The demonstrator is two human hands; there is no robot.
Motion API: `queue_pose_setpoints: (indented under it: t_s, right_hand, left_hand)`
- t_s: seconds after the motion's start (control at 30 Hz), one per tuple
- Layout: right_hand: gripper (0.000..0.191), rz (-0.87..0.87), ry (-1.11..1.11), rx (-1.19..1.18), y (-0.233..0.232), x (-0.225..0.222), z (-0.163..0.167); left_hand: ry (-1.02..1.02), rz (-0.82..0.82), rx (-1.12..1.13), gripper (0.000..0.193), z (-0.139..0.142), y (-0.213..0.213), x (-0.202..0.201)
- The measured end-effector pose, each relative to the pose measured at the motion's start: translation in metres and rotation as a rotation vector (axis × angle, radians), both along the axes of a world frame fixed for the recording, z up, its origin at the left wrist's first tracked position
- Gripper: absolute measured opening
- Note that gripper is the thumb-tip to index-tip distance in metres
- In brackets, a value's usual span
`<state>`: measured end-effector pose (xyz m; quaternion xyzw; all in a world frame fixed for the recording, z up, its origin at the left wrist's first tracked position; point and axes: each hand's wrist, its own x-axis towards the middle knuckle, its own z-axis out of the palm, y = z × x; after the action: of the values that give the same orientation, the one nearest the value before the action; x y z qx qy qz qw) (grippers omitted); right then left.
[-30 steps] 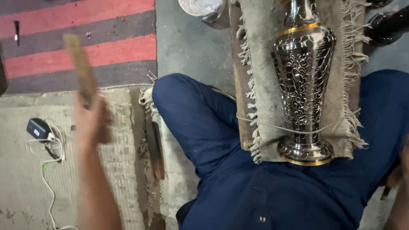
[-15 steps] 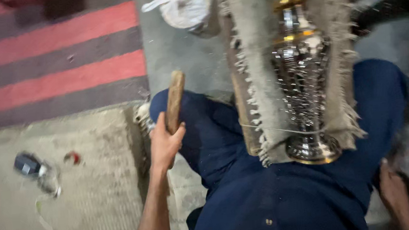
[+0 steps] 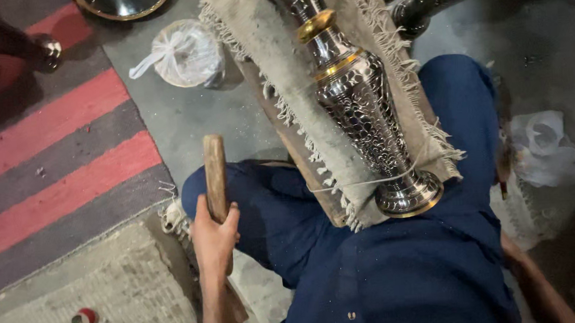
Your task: The person sits cross-legged on the floor with an ornate brass vase resting on a cloth pad on their lap. They hold a chisel against the vase's decorated surface and strike it with a wooden mallet, chasing the pattern, occasionally repositioning the chisel and steadying the vase.
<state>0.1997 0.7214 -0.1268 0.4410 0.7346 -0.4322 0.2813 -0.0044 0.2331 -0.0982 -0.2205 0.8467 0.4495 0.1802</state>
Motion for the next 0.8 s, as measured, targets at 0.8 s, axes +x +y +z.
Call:
queue_pose_setpoints:
  t_s: [0.8]
  right_hand:
    - [0.047, 0.360, 0.548, 0.506, 0.021, -0.203, 0.012]
  left_hand:
    - [0.448, -0.119, -0.050, 0.054, 0.032, 0.016, -0.082]
